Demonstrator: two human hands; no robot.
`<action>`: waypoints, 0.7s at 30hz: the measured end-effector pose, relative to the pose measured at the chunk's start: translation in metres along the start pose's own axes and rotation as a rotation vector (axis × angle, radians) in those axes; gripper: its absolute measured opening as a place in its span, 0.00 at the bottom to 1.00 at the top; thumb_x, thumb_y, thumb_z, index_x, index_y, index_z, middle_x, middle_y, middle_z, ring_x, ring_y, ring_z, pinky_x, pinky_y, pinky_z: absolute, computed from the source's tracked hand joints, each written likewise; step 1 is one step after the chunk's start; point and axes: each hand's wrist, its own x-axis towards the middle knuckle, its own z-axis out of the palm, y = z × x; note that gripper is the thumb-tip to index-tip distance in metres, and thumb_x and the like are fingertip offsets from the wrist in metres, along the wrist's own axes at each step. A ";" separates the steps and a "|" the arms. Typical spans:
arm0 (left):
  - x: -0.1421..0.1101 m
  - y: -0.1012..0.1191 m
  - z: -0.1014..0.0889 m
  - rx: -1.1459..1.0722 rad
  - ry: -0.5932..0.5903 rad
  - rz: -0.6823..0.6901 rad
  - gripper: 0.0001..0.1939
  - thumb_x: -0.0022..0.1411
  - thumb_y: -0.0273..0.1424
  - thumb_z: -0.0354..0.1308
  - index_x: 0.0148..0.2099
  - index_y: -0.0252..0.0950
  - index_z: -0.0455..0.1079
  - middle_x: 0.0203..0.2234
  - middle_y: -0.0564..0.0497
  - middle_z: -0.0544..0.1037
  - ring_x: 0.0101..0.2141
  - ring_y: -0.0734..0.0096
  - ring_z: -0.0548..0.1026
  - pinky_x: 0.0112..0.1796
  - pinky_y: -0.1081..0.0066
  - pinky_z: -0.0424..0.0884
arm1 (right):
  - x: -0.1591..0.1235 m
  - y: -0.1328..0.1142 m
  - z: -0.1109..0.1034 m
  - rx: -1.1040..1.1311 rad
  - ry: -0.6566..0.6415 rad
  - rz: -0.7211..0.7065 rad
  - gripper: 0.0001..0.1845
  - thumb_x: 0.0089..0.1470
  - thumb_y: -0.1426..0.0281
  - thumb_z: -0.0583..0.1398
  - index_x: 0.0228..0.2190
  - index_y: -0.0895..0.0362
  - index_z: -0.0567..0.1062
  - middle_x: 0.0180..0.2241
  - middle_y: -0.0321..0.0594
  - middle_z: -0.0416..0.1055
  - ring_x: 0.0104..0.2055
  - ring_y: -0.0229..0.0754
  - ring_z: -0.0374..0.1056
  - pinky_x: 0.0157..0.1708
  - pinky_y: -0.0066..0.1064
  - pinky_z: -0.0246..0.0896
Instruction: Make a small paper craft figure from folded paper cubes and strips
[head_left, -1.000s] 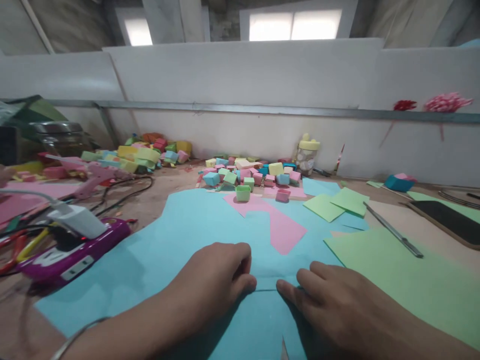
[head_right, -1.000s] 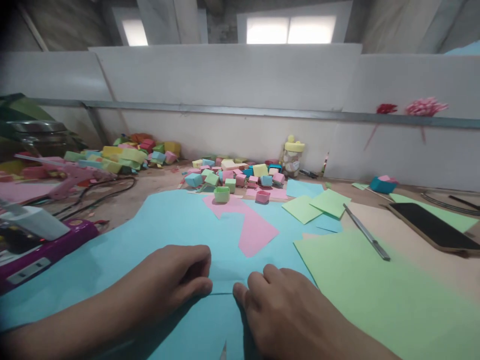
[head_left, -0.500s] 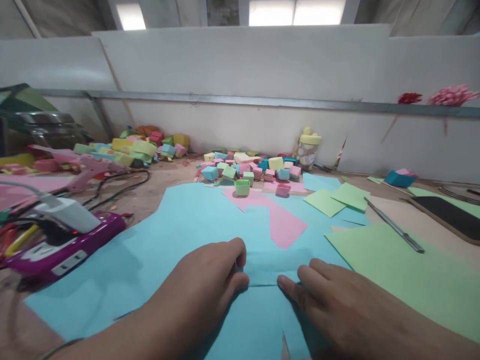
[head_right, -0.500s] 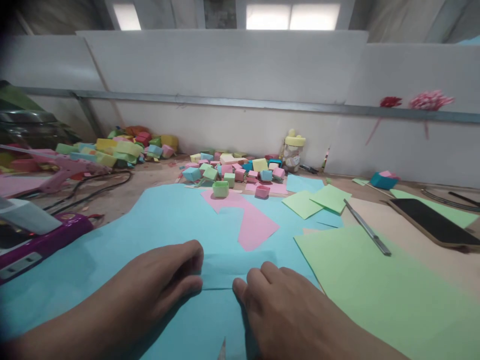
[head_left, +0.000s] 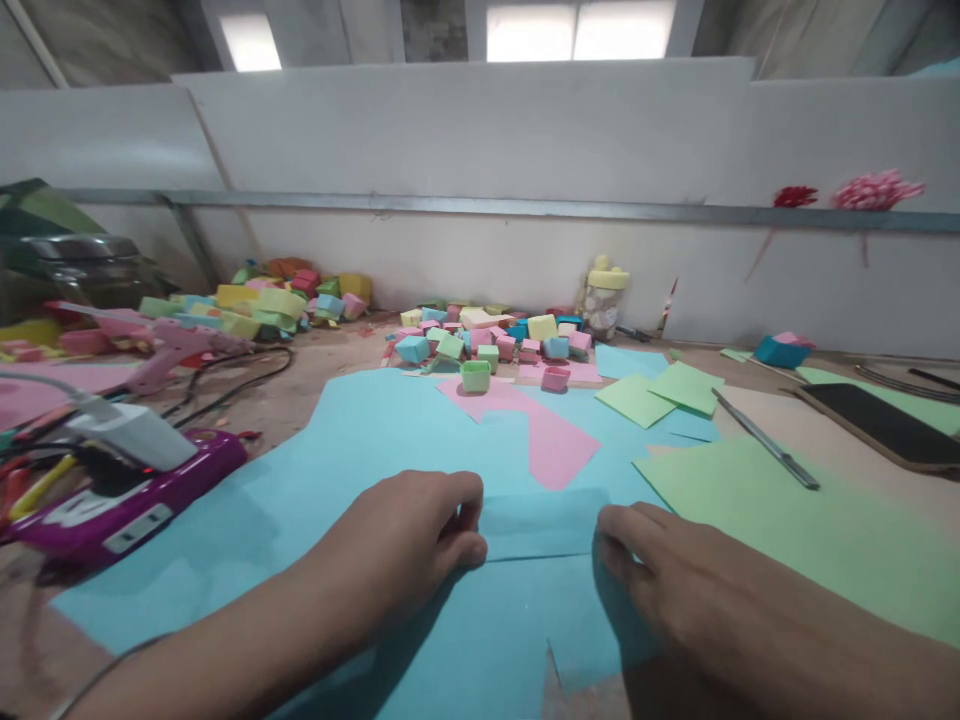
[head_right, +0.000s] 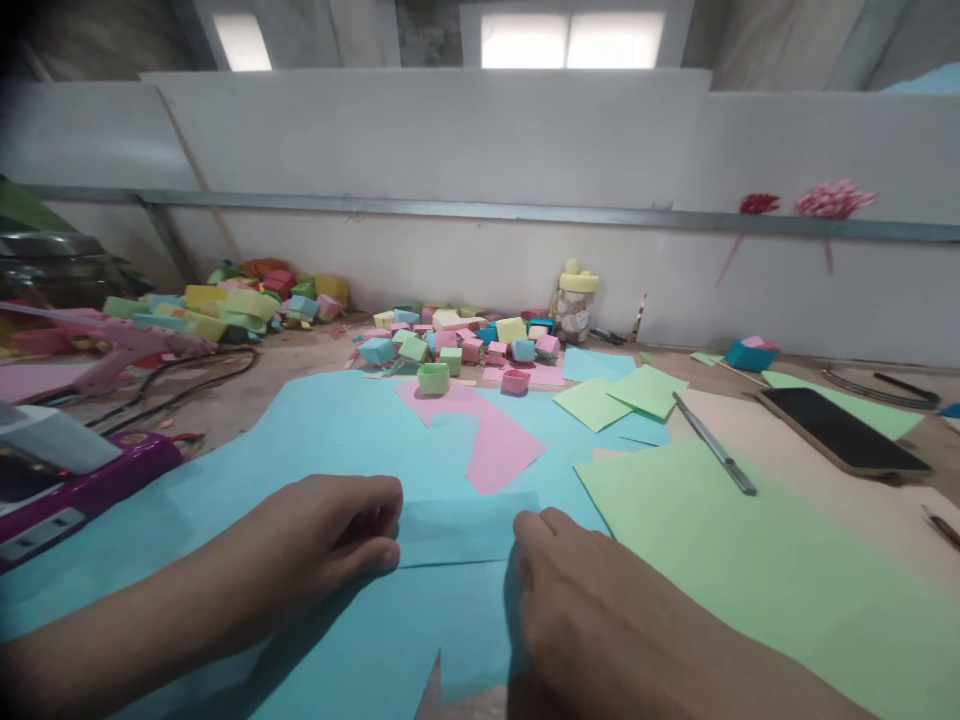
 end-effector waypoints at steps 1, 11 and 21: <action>-0.001 0.001 0.001 0.016 0.022 0.014 0.04 0.52 0.30 0.53 0.25 0.38 0.64 0.20 0.56 0.67 0.24 0.72 0.64 0.25 0.74 0.55 | -0.001 0.001 0.000 0.001 -0.016 -0.031 0.09 0.47 0.76 0.55 0.18 0.55 0.64 0.17 0.35 0.62 0.17 0.35 0.54 0.15 0.30 0.41; -0.017 0.029 0.035 0.389 0.044 0.368 0.13 0.57 0.19 0.46 0.38 0.35 0.70 0.32 0.47 0.72 0.31 0.64 0.67 0.31 0.63 0.66 | -0.001 -0.009 0.022 -0.051 -0.058 -0.128 0.11 0.41 0.74 0.57 0.33 0.58 0.70 0.24 0.39 0.64 0.24 0.42 0.55 0.20 0.32 0.38; -0.030 0.045 0.038 0.399 0.082 0.313 0.11 0.56 0.27 0.51 0.43 0.37 0.68 0.33 0.47 0.72 0.31 0.64 0.68 0.26 0.70 0.65 | -0.002 -0.018 0.013 -0.184 0.133 -0.074 0.13 0.38 0.77 0.54 0.09 0.56 0.62 0.12 0.40 0.58 0.18 0.39 0.49 0.22 0.34 0.32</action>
